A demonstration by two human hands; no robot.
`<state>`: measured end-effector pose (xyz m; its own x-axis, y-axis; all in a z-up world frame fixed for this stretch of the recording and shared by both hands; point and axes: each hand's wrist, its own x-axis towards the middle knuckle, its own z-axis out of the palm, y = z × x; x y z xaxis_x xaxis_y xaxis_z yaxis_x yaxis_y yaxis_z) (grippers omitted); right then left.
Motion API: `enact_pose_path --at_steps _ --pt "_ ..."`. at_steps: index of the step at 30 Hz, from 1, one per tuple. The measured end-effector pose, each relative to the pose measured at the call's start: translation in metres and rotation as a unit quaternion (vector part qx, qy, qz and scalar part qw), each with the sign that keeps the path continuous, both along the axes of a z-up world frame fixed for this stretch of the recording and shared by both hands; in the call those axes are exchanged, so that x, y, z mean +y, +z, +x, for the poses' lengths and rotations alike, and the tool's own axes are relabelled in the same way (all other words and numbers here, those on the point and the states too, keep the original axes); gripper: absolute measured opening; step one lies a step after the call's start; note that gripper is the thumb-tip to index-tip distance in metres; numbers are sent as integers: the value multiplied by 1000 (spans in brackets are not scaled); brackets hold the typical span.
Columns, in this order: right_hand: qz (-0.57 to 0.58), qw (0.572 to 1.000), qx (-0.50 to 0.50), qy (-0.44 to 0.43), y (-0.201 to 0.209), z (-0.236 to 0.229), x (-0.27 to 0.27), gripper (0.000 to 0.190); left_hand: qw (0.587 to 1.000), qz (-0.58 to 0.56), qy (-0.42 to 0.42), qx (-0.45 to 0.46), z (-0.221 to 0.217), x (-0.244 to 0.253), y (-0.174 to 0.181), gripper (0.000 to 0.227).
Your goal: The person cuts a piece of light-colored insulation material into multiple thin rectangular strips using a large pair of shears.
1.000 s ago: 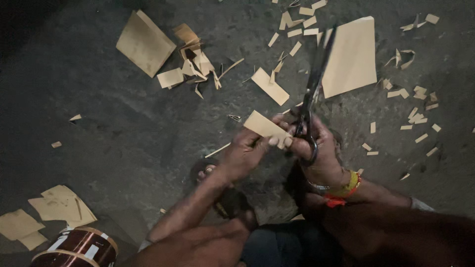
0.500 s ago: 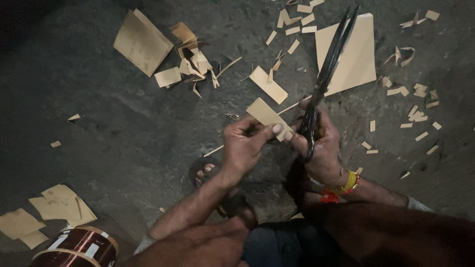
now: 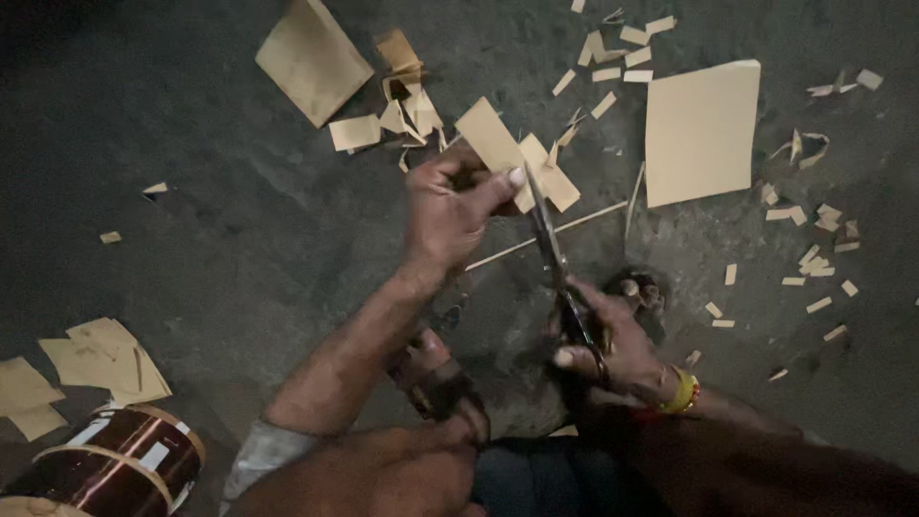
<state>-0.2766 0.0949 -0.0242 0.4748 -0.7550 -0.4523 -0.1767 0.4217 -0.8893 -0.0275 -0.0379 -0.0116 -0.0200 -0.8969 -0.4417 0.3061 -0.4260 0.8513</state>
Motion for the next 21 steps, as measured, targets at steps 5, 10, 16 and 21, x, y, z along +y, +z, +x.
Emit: enact_pose_path --at_steps 5,10,16,21 --pt "45 998 35 -15 7 8 -8 96 995 31 -49 -86 -1 6 4 11" --pt "34 997 62 -14 20 17 -18 88 999 22 -32 -33 -1 5 2 12" --pt "-10 997 74 4 19 17 -21 66 997 12 -70 -41 -1 4 1 13" --pt "-55 994 98 11 7 15 -13 76 997 -3 -66 -31 -6 6 -4 10"
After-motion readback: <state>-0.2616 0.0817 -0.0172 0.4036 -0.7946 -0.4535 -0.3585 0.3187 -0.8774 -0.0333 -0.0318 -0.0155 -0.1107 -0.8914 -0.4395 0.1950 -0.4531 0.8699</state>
